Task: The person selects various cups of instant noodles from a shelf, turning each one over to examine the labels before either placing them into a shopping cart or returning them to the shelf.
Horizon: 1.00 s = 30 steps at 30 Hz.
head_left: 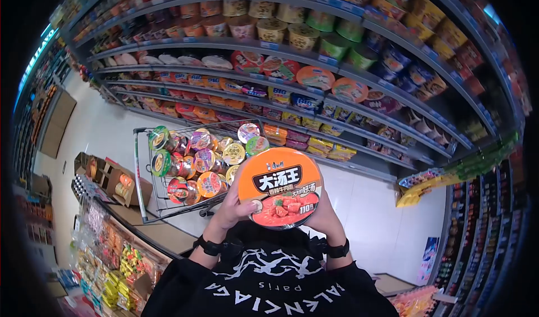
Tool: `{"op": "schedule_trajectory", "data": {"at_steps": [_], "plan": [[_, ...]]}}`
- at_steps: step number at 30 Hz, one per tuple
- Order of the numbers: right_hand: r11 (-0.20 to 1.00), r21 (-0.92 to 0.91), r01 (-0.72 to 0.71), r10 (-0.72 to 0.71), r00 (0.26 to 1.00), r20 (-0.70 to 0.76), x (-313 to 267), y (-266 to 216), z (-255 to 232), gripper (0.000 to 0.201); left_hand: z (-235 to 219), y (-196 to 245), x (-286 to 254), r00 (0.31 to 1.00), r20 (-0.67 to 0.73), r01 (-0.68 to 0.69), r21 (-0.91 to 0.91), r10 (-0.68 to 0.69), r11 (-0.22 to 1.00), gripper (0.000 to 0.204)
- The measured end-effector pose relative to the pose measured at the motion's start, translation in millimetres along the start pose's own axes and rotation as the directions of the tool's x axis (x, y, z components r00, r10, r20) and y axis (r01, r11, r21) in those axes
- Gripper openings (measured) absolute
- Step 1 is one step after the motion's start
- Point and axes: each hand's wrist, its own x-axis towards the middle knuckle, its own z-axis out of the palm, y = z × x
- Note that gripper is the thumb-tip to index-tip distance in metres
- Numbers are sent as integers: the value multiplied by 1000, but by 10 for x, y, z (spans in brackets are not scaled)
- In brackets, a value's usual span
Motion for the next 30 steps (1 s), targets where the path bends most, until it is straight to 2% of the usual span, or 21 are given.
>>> {"op": "schedule_trajectory", "data": {"at_steps": [1,2,3,6,9,12,13,16,17,18,19,20,22,23,24,26,27,28,30], "plan": [[993,82,-91,94,995,-35,-117,13,-84,130,145,16,96,998,38,-46,68,44,997,113],[991,88,-103,110,991,-79,-211,14,-171,130,268,35,197,993,82,-98,130,88,987,115],[985,89,-150,159,982,-100,-296,7,-260,129,371,56,301,988,135,-107,207,80,972,116],[962,132,-241,265,941,-212,-602,55,-451,126,648,-33,544,973,229,-46,230,-8,972,115],[958,155,-243,281,902,-327,-805,92,-640,125,799,-266,798,944,306,61,198,-121,978,113],[983,44,-179,176,840,-513,-960,162,-788,132,950,-432,1068,892,401,150,170,-208,974,108],[978,146,-151,207,810,-548,-974,60,-839,139,960,-547,1188,875,439,149,155,-203,977,107],[968,208,-140,242,730,-639,-1050,141,-974,149,1032,-862,1516,822,530,157,142,-209,977,106],[969,201,-146,243,714,-657,-1053,159,-1054,149,1059,-958,1637,803,531,241,125,-270,962,106],[985,27,-171,143,716,-683,-1048,174,-1141,153,1125,-999,1731,781,529,324,108,-330,940,106],[969,-148,-196,42,725,-687,-1037,190,-1227,156,1189,-1018,1802,773,548,292,142,-320,946,103],[967,-156,-201,38,717,-696,-1018,218,-1321,156,1252,-1007,1892,764,561,293,140,-320,946,103],[991,-21,-131,72,663,-745,-958,251,-1518,159,1449,-864,2072,689,689,25,286,-224,958,105],[993,15,-114,86,653,-752,-933,238,-1612,149,1490,-850,2169,673,677,-8,410,-299,912,121],[993,15,-117,87,642,-762,-913,223,-1717,149,1569,-821,2243,662,685,-7,412,-305,911,121],[965,63,-256,223,664,-714,-872,196,-1900,136,1755,-749,2384,630,711,-268,575,-311,773,140],[958,-1,-285,192,650,-735,-808,125,-1971,126,1740,-856,2490,637,695,-218,577,-333,787,153],[961,-13,-275,172,637,-751,-765,83,-2049,126,1771,-870,2558,621,712,-241,571,-327,785,153],[906,26,-423,317,635,-705,-698,31,-2209,124,1854,-886,2706,675,675,-106,488,-298,866,160]]}}
